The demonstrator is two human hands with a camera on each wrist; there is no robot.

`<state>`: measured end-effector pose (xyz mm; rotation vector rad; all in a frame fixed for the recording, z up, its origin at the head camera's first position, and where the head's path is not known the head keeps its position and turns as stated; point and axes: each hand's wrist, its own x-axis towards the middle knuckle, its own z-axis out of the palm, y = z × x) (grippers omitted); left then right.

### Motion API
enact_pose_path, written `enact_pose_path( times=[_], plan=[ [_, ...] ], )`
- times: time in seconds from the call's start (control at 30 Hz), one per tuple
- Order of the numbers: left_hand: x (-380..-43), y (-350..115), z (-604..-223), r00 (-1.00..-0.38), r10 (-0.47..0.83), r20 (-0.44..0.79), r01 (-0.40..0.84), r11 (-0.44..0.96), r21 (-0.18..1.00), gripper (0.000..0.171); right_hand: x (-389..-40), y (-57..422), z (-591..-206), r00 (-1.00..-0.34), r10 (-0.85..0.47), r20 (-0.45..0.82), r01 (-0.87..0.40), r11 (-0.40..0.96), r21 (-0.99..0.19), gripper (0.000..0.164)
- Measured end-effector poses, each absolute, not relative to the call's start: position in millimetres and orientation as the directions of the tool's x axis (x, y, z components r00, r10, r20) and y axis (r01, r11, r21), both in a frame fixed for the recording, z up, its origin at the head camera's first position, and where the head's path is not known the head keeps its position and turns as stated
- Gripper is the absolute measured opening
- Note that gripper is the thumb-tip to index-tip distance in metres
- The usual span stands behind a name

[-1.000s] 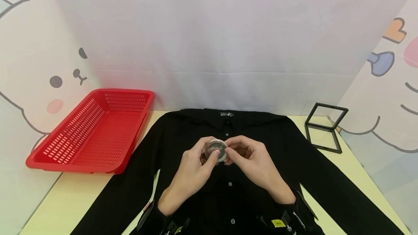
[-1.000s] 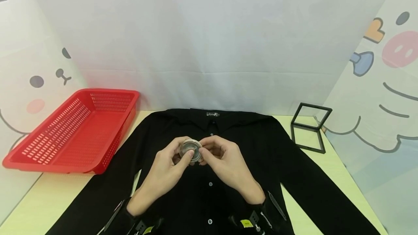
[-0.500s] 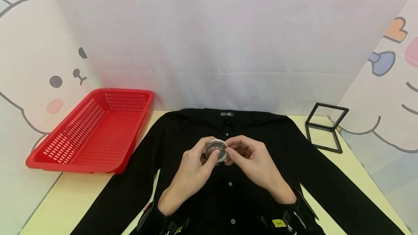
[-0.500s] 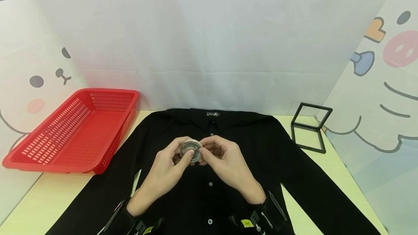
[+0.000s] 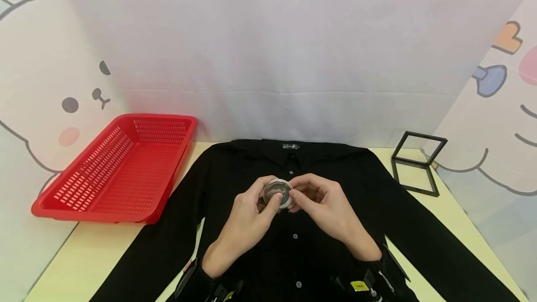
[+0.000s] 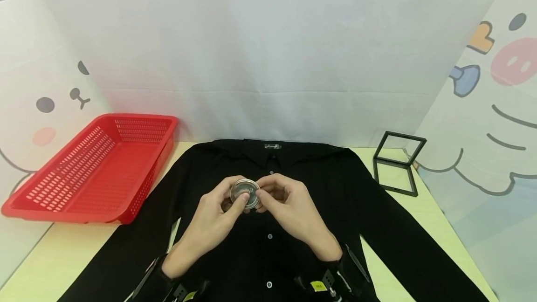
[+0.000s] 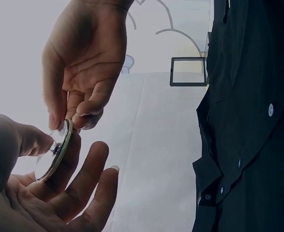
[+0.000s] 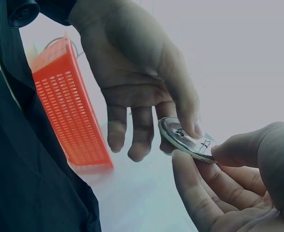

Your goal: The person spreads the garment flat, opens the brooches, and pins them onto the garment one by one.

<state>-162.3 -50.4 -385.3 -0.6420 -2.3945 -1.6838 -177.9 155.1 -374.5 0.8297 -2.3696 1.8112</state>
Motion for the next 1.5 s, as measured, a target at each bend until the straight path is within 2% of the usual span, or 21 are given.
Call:
enact_pose_path(
  times=[0.9, 1.2, 1.5],
  plan=[
    [-163.6, -51.9, -386.9, -0.870, 0.278, 0.407, 0.478, 0.274, 0.835, 0.030, -179.4, 158.9, -375.4, -0.849, -0.386, 0.360, -0.445, 0.159, -0.881, 0.017],
    [-166.8, -59.0, -382.1, -0.886, 0.221, 0.408, 0.460, 0.306, 0.834, 0.026, -181.8, 164.5, -373.5, -0.856, -0.338, 0.391, -0.472, 0.200, -0.859, 0.015],
    [-171.5, -67.4, -379.9, -0.870, 0.174, 0.461, 0.492, 0.310, 0.813, 0.026, -183.1, 167.9, -367.5, -0.862, -0.320, 0.393, -0.468, 0.206, -0.860, 0.015]
  ],
)
